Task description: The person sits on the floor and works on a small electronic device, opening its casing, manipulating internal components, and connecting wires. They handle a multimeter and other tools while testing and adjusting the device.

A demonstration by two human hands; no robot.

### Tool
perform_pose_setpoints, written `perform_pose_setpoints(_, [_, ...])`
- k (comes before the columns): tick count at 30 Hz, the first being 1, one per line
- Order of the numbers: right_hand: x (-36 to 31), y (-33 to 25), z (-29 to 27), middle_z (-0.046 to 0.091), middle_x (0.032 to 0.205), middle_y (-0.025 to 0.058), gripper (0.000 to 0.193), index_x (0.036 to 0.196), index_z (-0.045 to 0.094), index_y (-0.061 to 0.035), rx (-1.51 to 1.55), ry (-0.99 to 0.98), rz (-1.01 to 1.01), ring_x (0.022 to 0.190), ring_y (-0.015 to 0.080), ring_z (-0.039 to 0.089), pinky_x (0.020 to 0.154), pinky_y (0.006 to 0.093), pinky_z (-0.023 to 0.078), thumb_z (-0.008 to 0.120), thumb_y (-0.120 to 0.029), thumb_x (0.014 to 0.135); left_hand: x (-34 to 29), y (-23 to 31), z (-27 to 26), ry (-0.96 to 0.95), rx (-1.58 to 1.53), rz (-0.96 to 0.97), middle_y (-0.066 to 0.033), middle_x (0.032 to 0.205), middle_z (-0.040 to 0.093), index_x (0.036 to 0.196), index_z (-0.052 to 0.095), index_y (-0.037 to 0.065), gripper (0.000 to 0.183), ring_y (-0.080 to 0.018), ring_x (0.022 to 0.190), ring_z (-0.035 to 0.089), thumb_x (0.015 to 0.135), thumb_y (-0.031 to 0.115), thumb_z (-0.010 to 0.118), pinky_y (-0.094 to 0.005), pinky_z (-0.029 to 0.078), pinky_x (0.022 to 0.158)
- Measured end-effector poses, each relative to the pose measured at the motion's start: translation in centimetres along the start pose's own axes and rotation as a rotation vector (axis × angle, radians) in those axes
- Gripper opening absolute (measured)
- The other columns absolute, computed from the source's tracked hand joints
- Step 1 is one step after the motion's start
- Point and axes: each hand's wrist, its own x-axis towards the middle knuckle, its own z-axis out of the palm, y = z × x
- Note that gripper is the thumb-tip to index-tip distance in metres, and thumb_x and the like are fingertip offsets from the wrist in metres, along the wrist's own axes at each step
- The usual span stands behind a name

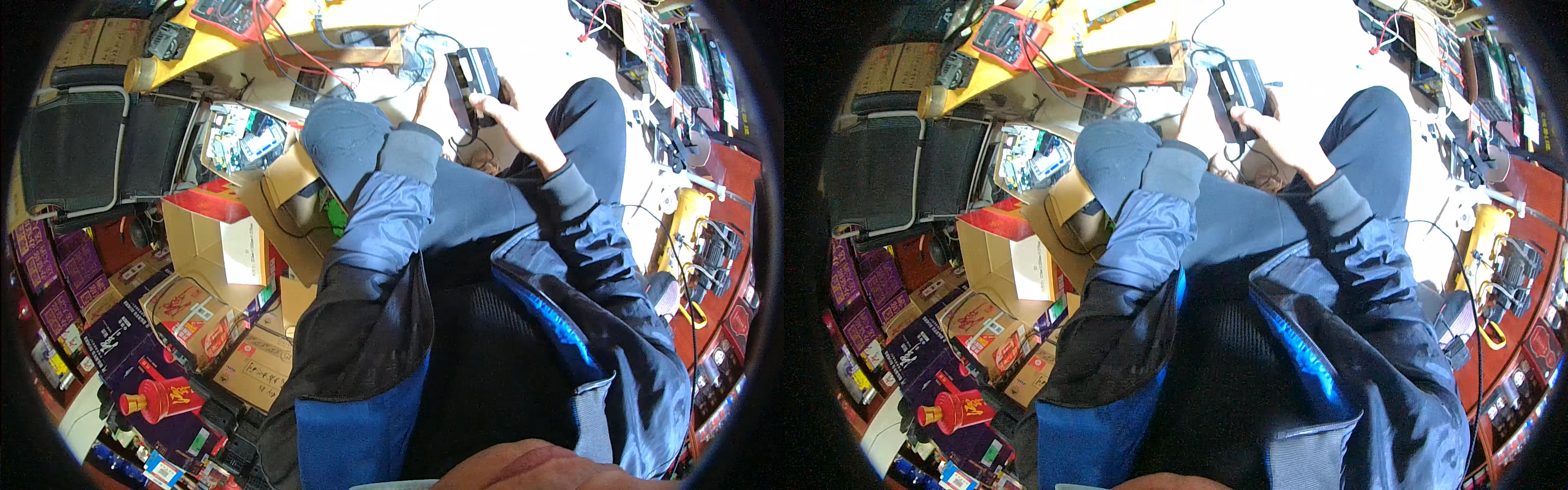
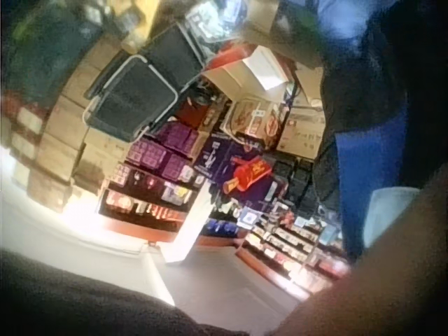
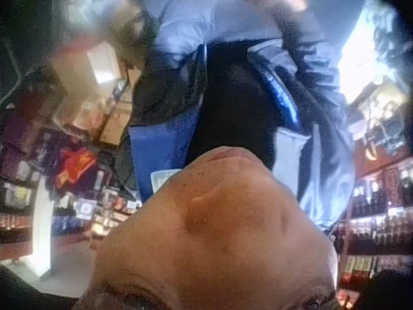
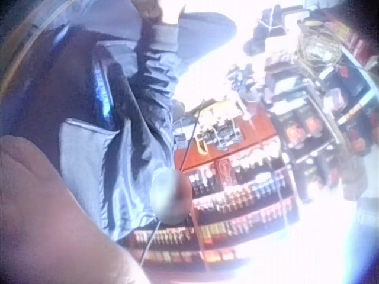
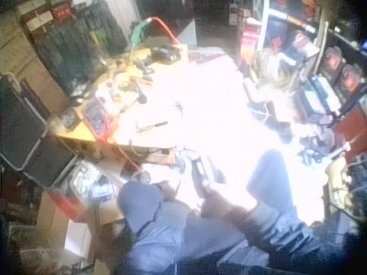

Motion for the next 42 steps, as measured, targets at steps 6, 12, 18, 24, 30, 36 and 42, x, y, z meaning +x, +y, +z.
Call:
perform_pose_setpoints(6, [-0.1, 0.4, -0.4, 0.066, 0.089, 0.0050, 0.040, 0.110, 0.067, 0.0046, 0.000, -0.017, 0.039, 0.082, 0.0109, 0.058, 0.075, 0.0290, 0.049, 0.073, -0.033, 0.097, -0.1, -0.7, -0.3, 0.025, 0.108, 0.070, -0.0156, 0.130, 0.064, 0.139, 0.054, 0.007, 0.066, -0.0317, 0.116, 0.064, 0.105, 0.062, 0.046, -0.0485, 0.053, 0.099])
perform_pose_setpoints(12, [-0.2, 0.9, -0.2, 0.068, 0.097, 0.0077, 0.046, 0.122, 0.064, 0.0071, 0.137, 0.006, 0.104, 0.087, 0.0129, 0.061, 0.081, 0.0292, 0.051, 0.073, -0.031, 0.097, 0.2, -0.5, -0.4, 0.012, 0.109, 0.034, -0.0141, 0.129, 0.066, 0.141, 0.055, 0.009, 0.069, -0.0285, 0.110, 0.066, 0.106, 0.066, 0.036, -0.0428, 0.056, 0.091])
perform_pose_setpoints(18, [-0.2, 0.6, -2.1, 0.060, 0.137, 0.0191, 0.057, 0.146, 0.047, 0.0101, -0.091, 0.061, 0.184, 0.123, 0.0240, 0.060, 0.107, 0.0343, 0.047, 0.067, -0.014, 0.098, 0.5, -0.9, -0.2, 0.057, -0.132, 0.080, -0.0141, 0.116, 0.068, 0.134, 0.057, 0.007, 0.056, -0.0267, 0.098, 0.068, 0.107, 0.054, 0.045, -0.0392, 0.059, 0.076])
perform_pose_setpoints(24, [2.5, -6.5, -5.5, 0.068, 0.120, 0.0171, 0.048, 0.137, 0.056, 0.0010, 0.137, 0.421, -0.113, 0.086, 0.0204, 0.068, 0.068, 0.0291, 0.053, 0.058, -0.035, 0.104, -0.5, 0.3, -0.2, -0.007, -0.118, 0.086, -0.0079, 0.099, 0.070, 0.114, 0.062, 0.012, 0.035, -0.0220, 0.086, 0.070, 0.105, 0.046, 0.058, -0.0410, 0.060, 0.072])
perform_pose_setpoints(30, [8.7, -15.5, -1.8, 0.067, 0.114, 0.0060, 0.054, 0.147, 0.051, -0.0005, 0.219, 0.301, -0.200, 0.094, 0.0094, 0.065, 0.078, 0.0225, 0.054, 0.070, -0.010, 0.097, -0.5, 0.4, -0.5, -0.072, -0.100, 0.017, -0.0003, 0.088, 0.069, 0.115, 0.065, 0.010, 0.033, -0.0134, 0.077, 0.068, 0.098, 0.038, 0.071, -0.0325, 0.059, 0.068])
perform_pose_setpoints(36, [16.5, -23.6, 8.5, 0.062, 0.138, 0.0168, 0.058, 0.151, 0.047, 0.0039, 0.124, -0.098, -0.346, 0.118, 0.0178, 0.064, 0.104, 0.0298, 0.048, 0.066, -0.012, 0.098, -0.4, 0.8, -0.8, -0.062, -0.069, -0.012, -0.0018, 0.086, 0.067, 0.111, 0.061, 0.011, 0.038, -0.0142, 0.076, 0.069, 0.096, 0.045, 0.073, -0.0305, 0.059, 0.067])
perform_pose_setpoints(42, [28.6, -26.6, 19.7, 0.071, 0.119, 0.0211, 0.055, 0.140, 0.057, 0.0034, -0.369, -0.166, -0.662, 0.102, 0.0251, 0.070, 0.091, 0.0350, 0.054, 0.065, -0.012, 0.088, -0.9, 2.2, -1.1, -0.060, -0.121, -0.034, -0.0009, 0.086, 0.068, 0.107, 0.060, 0.013, 0.034, -0.0152, 0.074, 0.069, 0.097, 0.043, 0.072, -0.0330, 0.059, 0.067])
